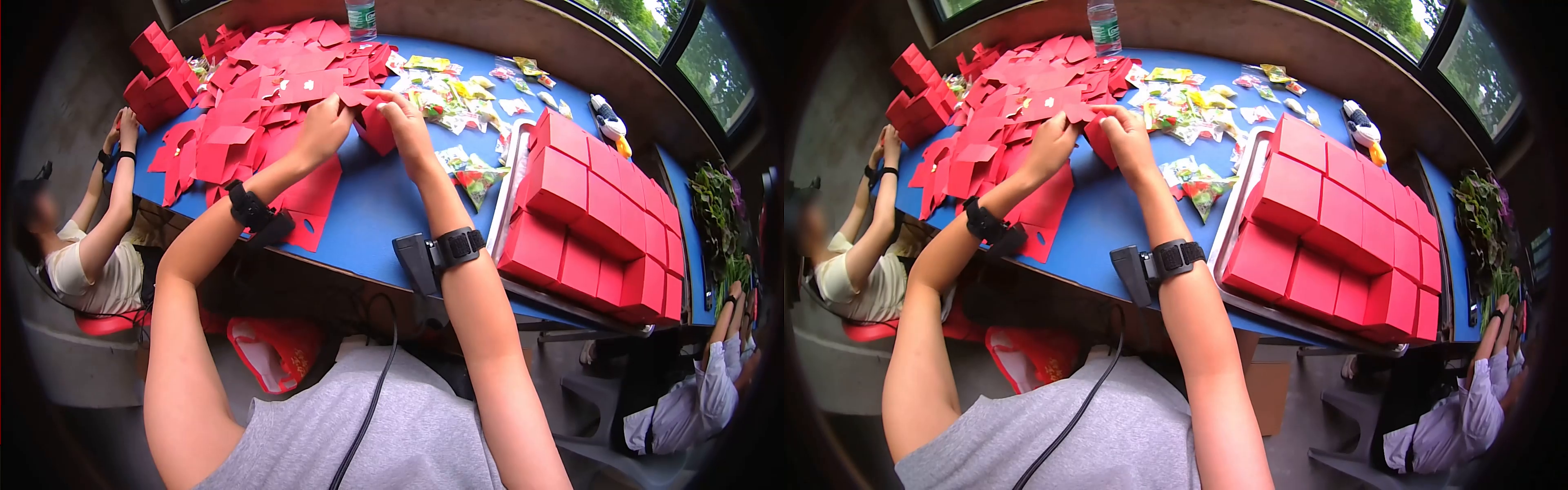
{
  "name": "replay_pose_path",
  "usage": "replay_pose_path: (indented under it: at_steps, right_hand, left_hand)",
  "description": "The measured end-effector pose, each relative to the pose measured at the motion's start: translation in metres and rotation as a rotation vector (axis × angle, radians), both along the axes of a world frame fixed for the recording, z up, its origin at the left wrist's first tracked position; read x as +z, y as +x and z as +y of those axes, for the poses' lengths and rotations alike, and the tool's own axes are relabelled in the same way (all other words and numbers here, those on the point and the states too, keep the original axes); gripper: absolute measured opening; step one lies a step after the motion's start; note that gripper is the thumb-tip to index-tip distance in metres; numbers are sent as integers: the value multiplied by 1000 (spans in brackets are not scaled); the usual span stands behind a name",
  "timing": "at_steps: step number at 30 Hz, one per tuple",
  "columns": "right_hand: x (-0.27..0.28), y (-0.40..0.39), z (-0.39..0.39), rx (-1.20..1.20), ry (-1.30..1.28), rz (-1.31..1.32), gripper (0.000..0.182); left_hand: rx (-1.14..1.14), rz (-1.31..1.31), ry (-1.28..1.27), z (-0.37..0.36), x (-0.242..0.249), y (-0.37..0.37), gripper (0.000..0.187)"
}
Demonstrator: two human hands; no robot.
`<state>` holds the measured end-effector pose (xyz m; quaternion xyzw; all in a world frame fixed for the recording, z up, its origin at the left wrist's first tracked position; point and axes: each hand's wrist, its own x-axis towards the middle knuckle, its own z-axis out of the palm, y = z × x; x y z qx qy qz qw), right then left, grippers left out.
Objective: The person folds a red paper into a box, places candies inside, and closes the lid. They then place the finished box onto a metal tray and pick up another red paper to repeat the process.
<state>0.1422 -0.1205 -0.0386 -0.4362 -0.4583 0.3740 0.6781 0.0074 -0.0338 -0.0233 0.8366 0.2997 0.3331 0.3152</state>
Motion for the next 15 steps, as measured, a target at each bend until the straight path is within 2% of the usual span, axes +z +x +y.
replay_pose_path:
  at_steps: [1, 3, 4, 5, 6, 8, 9, 10, 12, 13, 15]
  right_hand:
    - [-6, -1, 6, -2, 1, 1, 30]
    - [-22, -1, 20, -212, 66, -94, 29]
    - [-22, -1, 20, -208, 65, -93, 29]
    - [-22, 1, 20, -216, 63, -125, 30]
    - [-23, 1, 20, -226, 62, -156, 31]
    - [-23, 2, 22, -221, 63, -143, 30]
    - [-20, 0, 20, -216, 64, -132, 30]
    - [-16, 0, 17, -216, 61, -131, 30]
    - [-9, 0, 11, -139, 60, 47, 31]
    - [-10, 2, 14, -149, 63, 22, 33]
    - [-6, -2, 9, -110, 81, 118, 34]
  left_hand:
    - [-24, -122, -103, 4, -1, 1, 29]
    - [-50, -183, -106, 0, 6, -1, 35]
    - [-74, -245, -108, -4, 17, -3, 42]
    - [-181, -19, -58, -5, 34, -11, 44]
    - [-180, -17, -57, 5, 34, -14, 44]
    - [-492, 152, 652, 24, 34, -13, 40]
    - [-472, 192, 507, 13, 45, -12, 32]
    - [-473, 193, 505, 16, 48, -11, 32]
    - [-411, 307, 620, 28, 55, -7, 35]
    - [-429, 299, 685, 27, 63, -6, 30]
    - [-399, 296, 657, 38, 65, 2, 25]
